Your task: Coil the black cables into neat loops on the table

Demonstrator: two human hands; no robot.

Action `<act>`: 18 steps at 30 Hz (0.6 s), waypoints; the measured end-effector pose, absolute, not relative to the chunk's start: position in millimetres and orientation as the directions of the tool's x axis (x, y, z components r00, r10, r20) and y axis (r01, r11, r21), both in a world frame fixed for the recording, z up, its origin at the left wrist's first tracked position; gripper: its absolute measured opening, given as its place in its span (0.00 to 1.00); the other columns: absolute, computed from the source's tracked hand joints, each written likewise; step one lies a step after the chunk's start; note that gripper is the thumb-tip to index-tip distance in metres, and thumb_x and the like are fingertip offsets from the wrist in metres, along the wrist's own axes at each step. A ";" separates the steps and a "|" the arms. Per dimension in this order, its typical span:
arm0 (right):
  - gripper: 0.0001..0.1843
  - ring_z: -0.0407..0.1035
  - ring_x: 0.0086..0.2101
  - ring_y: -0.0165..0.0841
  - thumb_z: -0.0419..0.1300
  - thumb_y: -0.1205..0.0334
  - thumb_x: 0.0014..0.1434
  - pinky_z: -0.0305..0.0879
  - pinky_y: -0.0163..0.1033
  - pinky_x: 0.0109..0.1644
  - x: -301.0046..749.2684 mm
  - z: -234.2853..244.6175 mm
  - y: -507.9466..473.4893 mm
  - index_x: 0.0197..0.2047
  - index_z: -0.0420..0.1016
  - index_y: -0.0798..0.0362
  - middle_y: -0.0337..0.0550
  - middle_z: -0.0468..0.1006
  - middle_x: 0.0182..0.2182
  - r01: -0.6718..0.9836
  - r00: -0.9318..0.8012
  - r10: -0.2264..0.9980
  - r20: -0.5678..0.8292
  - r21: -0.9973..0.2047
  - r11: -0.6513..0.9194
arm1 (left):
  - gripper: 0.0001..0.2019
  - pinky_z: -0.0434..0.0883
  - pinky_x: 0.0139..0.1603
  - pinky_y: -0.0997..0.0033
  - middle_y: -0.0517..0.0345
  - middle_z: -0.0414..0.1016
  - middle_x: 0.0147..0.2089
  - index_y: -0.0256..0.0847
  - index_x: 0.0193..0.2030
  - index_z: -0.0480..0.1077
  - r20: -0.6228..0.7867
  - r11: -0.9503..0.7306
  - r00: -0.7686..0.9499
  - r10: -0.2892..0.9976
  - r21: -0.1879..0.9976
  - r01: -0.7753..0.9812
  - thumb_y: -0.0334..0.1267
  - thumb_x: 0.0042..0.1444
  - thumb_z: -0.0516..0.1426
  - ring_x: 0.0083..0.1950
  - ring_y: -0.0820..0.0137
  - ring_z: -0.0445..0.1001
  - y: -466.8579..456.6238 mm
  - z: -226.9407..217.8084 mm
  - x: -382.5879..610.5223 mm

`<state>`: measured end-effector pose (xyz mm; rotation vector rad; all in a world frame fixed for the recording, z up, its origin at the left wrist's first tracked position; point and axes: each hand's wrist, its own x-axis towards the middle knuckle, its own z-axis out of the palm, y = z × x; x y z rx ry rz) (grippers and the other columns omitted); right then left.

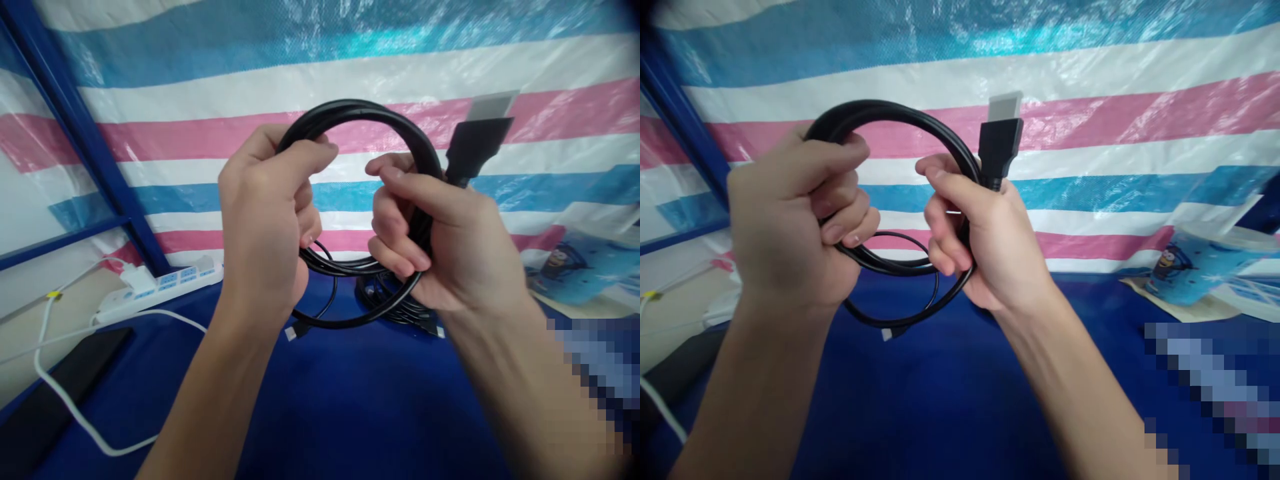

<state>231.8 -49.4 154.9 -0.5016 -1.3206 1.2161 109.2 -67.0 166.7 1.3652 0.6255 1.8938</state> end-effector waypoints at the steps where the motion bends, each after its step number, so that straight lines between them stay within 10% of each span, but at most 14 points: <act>1: 0.03 0.43 0.08 0.18 0.55 0.66 0.57 0.46 0.25 0.09 236.9 156.2 -50.2 0.33 0.69 0.52 0.28 0.54 0.11 -0.337 -0.209 0.871 0.444 -0.869 0.363 | 0.10 0.49 0.13 0.81 0.68 0.44 0.16 0.40 0.22 0.62 0.592 -0.599 -0.107 0.799 0.766 -0.232 0.26 0.51 0.55 0.13 0.83 0.46 -67.2 167.1 107.0; 7: 0.12 0.59 0.10 0.22 0.52 0.75 0.50 0.48 0.23 0.08 265.9 161.9 -53.8 0.18 0.66 0.55 0.33 0.64 0.10 0.273 -0.513 0.730 0.451 -0.721 0.637 | 0.09 0.49 0.10 0.86 0.66 0.57 0.16 0.38 0.27 0.71 0.440 -0.505 0.393 0.807 0.860 0.075 0.22 0.49 0.54 0.13 0.84 0.52 -69.4 162.3 103.7; 18: 0.08 0.61 0.15 0.22 0.56 0.71 0.51 0.54 0.24 0.13 278.8 167.0 -52.9 0.22 0.68 0.55 0.36 0.69 0.16 0.514 -0.378 0.660 0.649 -0.446 0.733 | 0.13 0.60 0.23 0.89 0.70 0.71 0.23 0.39 0.25 0.72 0.531 -0.528 0.182 0.827 0.846 -0.071 0.16 0.39 0.58 0.29 0.78 0.73 -91.3 173.8 134.0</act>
